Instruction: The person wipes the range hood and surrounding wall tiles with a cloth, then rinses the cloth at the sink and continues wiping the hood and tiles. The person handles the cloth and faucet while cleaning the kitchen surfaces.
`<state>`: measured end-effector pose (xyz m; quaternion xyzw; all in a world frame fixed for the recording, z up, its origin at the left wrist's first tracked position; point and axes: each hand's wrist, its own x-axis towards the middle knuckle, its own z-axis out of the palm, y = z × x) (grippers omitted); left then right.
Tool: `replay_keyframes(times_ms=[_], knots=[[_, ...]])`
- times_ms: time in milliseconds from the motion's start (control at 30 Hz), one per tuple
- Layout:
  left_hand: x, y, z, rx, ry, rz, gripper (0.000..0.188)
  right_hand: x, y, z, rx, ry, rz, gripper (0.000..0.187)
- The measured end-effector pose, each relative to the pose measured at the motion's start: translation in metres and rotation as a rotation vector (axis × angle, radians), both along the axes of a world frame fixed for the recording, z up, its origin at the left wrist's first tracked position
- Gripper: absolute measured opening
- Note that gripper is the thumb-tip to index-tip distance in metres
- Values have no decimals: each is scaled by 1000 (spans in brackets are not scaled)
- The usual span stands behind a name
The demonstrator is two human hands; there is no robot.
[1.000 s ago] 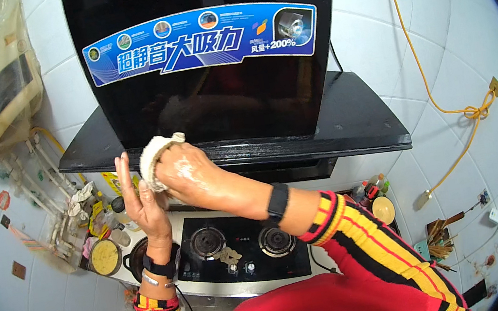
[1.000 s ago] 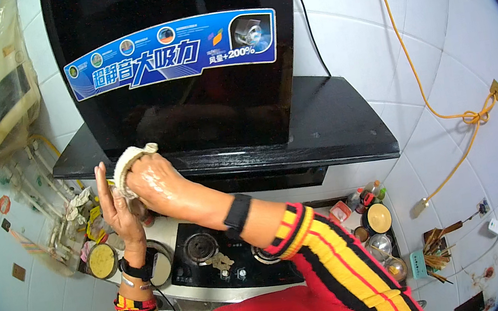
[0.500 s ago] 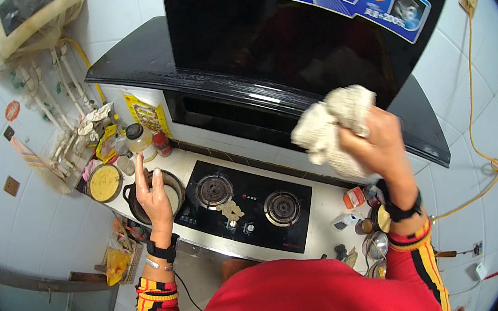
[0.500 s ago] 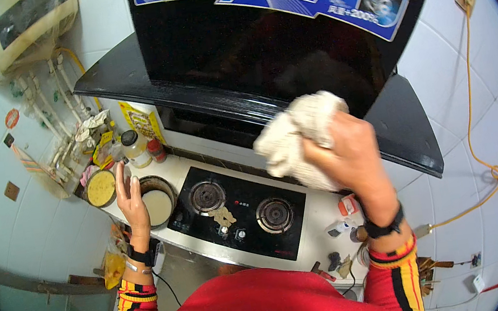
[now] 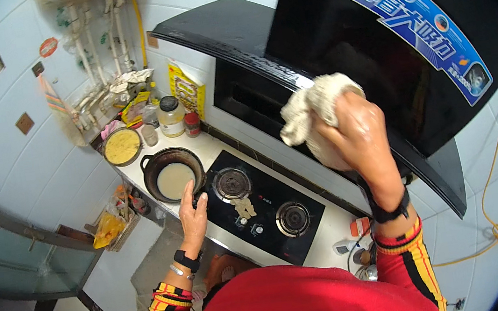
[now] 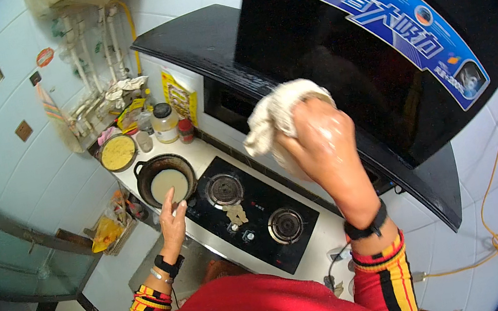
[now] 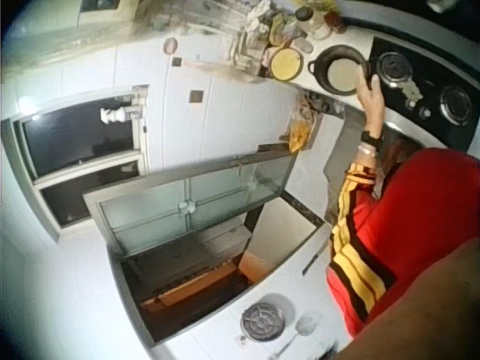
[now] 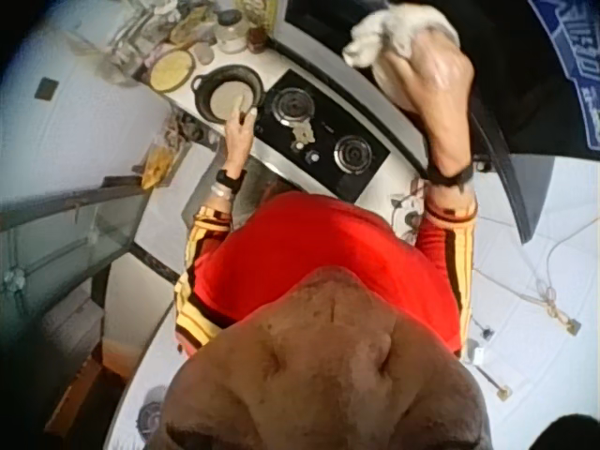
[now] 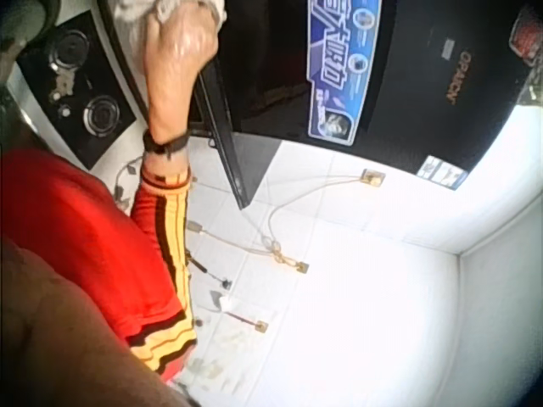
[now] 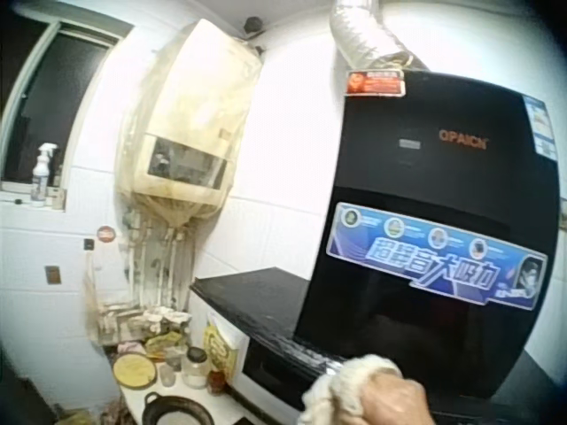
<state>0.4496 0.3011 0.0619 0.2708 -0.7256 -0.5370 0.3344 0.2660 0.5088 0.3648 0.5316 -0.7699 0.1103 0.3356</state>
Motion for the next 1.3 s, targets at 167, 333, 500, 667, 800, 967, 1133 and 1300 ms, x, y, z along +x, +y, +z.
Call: replay_keyframes(times_ms=[167, 333, 500, 667, 800, 967, 1133, 1300], knots=[[53, -7, -22, -17, -65, 102, 50, -13, -117, -7, -33, 41, 16, 24], [117, -14, -46, 70, -171, 232, 50, -20, -223, -15, 53, 21, 22, 25], [172, -3, -64, 159, -227, 324, 49, -22, -305, -21, 83, 20, -44, 29], [208, 10, -83, 142, -316, 394, 48, -27, -302, -31, -48, 87, -15, 22], [209, 13, -99, 151, -385, 335, 48, -27, -238, -33, -153, 78, 111, 15], [164, 4, -111, 66, -373, 156, 47, -14, -121, -30, -151, 176, 11, 19], [105, 9, -98, 77, -336, -68, 47, 0, 4, -27, -76, 154, -99, 28], [66, 30, -89, -32, -381, -229, 48, 8, 134, -34, -56, 229, -279, 33]])
